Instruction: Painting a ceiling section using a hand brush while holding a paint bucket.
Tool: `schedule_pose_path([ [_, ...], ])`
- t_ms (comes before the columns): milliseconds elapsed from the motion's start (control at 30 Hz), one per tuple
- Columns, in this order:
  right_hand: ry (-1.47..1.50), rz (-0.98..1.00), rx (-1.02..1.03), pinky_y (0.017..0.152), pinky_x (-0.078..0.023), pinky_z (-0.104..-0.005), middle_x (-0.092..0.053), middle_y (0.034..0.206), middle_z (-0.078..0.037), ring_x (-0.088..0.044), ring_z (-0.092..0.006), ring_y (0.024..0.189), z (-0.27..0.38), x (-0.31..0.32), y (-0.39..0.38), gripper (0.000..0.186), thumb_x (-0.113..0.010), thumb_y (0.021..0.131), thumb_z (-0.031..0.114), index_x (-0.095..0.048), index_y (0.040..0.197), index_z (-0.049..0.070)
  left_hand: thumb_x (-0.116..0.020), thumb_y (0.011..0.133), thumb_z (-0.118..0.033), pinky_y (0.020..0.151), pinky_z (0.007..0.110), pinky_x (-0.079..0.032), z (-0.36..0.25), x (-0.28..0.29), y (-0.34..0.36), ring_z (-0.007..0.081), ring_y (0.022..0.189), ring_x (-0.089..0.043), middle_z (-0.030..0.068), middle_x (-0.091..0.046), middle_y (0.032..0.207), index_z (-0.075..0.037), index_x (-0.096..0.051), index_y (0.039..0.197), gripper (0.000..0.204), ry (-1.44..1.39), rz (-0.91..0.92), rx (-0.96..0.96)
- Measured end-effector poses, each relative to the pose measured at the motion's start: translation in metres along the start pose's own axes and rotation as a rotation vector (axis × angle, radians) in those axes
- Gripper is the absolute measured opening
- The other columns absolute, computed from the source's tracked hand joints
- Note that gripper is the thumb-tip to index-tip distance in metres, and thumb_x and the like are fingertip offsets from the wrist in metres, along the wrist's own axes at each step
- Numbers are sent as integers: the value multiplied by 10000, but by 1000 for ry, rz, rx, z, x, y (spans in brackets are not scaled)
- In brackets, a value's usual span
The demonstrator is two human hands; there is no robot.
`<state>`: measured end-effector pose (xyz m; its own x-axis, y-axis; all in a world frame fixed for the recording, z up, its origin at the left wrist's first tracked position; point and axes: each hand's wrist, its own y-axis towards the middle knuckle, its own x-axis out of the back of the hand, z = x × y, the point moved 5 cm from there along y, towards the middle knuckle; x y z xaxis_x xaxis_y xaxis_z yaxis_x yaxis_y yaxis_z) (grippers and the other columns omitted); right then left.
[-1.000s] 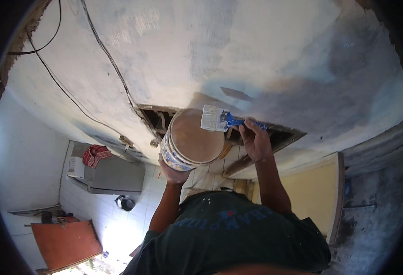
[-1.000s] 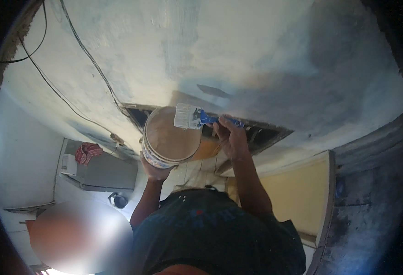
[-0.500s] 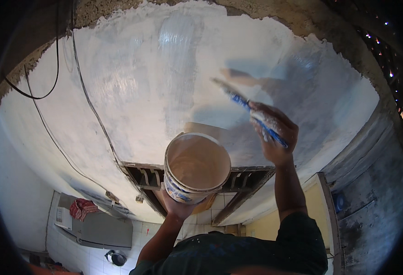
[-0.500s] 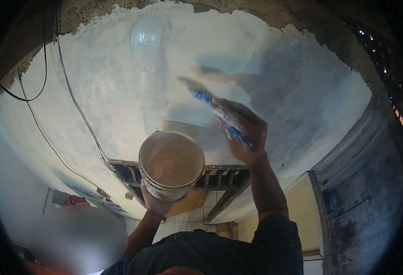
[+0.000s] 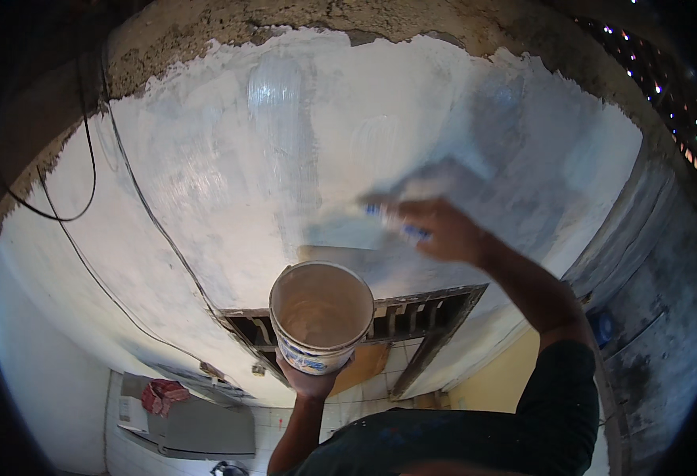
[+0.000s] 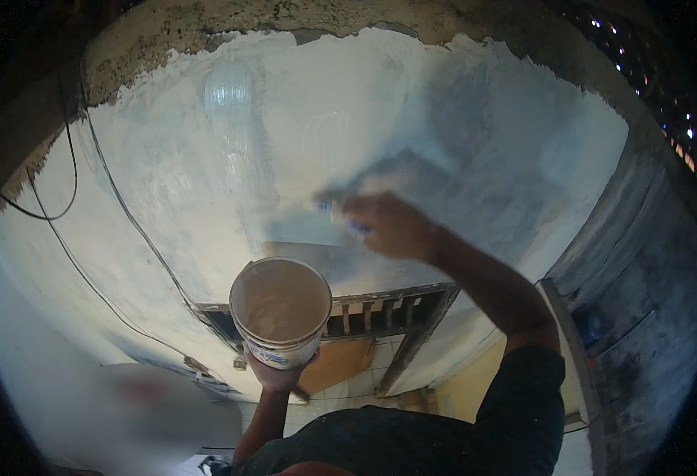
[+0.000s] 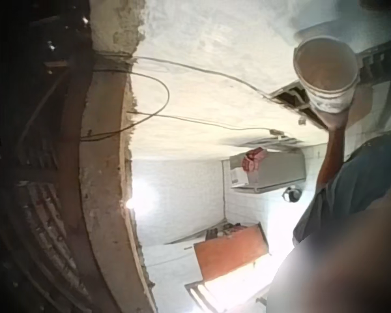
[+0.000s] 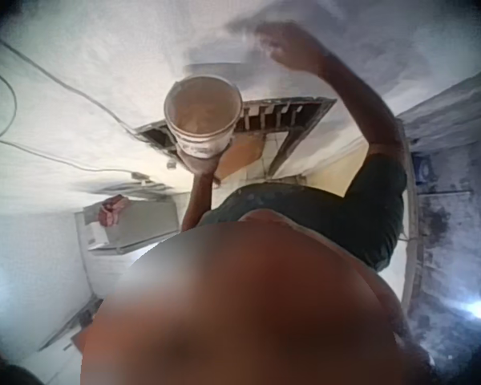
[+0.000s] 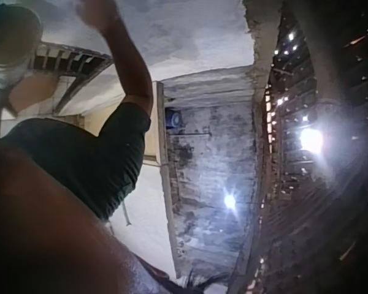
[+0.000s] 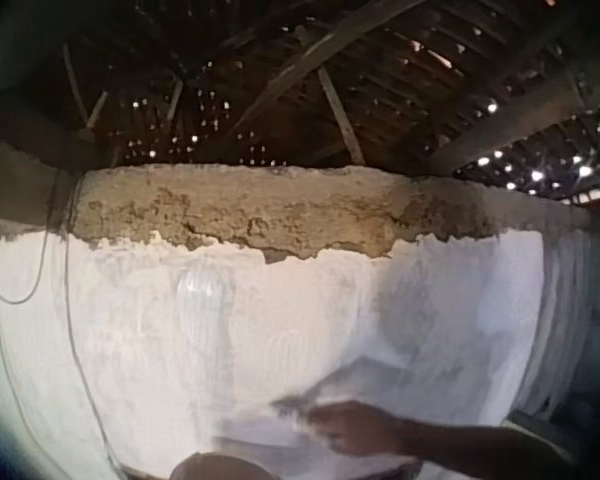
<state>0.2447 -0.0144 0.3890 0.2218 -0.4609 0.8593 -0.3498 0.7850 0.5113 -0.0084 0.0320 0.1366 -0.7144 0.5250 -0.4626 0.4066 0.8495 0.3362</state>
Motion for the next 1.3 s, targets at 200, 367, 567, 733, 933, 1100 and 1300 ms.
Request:
schedule_pose_path([
  [200,-476,-605,181,947,-552,-390,-652,1273,-147,-668,-328,1102,20,129,28,410,-690,768,-23,-677,1175,24,-915,590,-76,903,437,-581,2,10,8,267,1112,-636,173,-582,1280,-13,-375,1393,970,557,-73,-246],
  [367,-733,-469,299,725,-598,-294,-607,1244,-159,-663,-227,1053,12,41,5,215,-681,849,122,-677,1053,56,-396,851,-753,1034,692,-348,7,0,2,423,1425,-299,175,-244,1580,-189,-290,1529,888,-199,-41,184],
  [567,155,33,-41,872,-563,-410,-673,1214,-186,-708,-291,937,-3,-27,-40,296,-636,892,97,-677,1181,51,-626,823,-640,943,640,-497,-2,-8,-4,398,1338,-428,179,-331,1523,-147,-221,1526,949,26,-7,66],
  [733,-107,-495,71,846,-568,-363,-710,1072,-127,-707,-273,959,-25,109,-17,239,-783,850,101,-709,1074,68,-880,600,-173,910,489,-559,11,2,2,303,1205,-545,184,-434,1429,-81,-283,1458,1050,223,-57,-124],
  [933,-671,-634,145,880,-603,-380,-683,1235,-137,-709,-272,1035,-26,115,-22,277,-724,840,9,-696,1116,17,-912,611,-89,892,472,-579,5,-19,1,298,1178,-573,191,-452,1408,-67,-304,1459,1044,144,-63,-72],
  [1100,-389,-377,225,817,-607,-432,-707,1080,-146,-712,-303,948,4,-27,-64,250,-684,892,45,-674,1139,13,-821,742,-114,870,515,-591,-9,-33,0,334,1147,-588,199,-456,1398,-60,-285,1477,912,-564,-225,214],
  [1300,-93,-477,63,890,-494,-380,-633,1141,-126,-625,-273,991,-61,-5,-74,342,-780,837,100,-635,1147,88,-866,670,-57,861,505,-597,-13,-22,0,316,1139,-596,194,-477,1378,-61,-284,1469,989,227,-31,-183],
])
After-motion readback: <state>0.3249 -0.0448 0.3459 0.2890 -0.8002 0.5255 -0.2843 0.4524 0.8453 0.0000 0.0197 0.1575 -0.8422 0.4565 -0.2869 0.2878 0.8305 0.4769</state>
